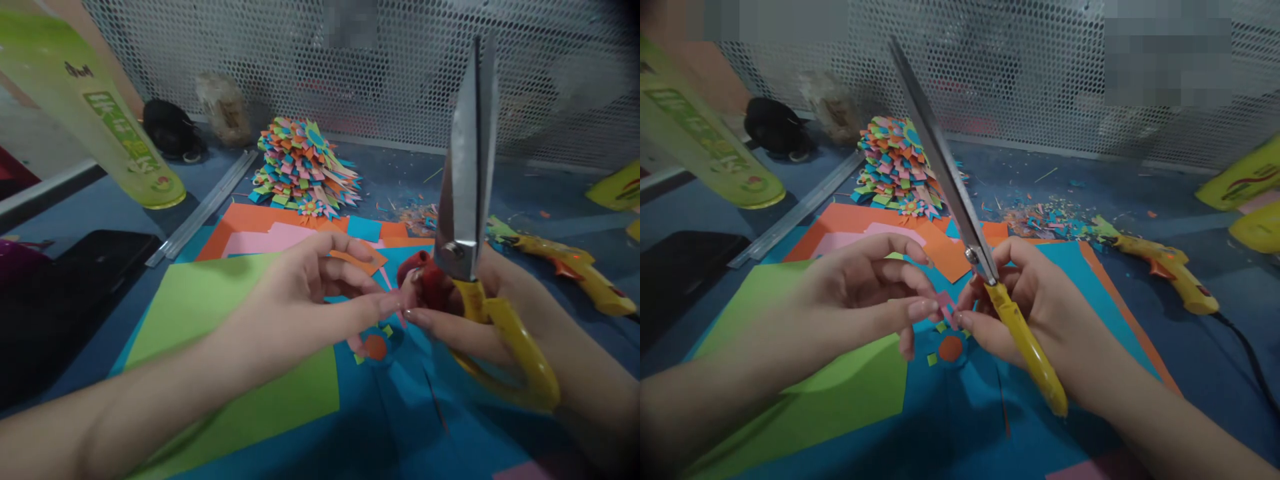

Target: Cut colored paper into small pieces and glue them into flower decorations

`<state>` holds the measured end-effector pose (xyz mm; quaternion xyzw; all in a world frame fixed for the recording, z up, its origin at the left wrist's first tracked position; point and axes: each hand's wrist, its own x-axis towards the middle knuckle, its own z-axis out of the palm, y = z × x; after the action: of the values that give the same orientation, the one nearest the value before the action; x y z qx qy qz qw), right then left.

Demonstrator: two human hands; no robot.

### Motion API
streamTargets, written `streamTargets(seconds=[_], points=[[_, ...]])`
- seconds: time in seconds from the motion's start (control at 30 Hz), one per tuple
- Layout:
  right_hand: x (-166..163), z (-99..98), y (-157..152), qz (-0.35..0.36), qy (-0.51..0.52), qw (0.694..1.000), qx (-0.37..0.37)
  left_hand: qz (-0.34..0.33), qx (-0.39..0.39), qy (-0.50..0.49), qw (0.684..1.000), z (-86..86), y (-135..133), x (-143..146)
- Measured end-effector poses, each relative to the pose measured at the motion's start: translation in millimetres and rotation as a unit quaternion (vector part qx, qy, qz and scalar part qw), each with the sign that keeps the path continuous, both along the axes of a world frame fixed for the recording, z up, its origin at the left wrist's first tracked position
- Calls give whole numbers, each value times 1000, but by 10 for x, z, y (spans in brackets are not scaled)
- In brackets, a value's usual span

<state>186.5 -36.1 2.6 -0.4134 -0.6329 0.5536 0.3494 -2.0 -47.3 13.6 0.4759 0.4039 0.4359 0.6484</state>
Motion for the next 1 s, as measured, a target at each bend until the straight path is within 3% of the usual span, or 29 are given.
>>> streamTargets(seconds=[0.57,1.0], points=[[-11,3,-24,-15,-5,1000,16,-7,-44,-12,999,-35,6,69],[-22,-4,-16,-30,-3,999,18,-10,-36,-23,999,-51,0,66]])
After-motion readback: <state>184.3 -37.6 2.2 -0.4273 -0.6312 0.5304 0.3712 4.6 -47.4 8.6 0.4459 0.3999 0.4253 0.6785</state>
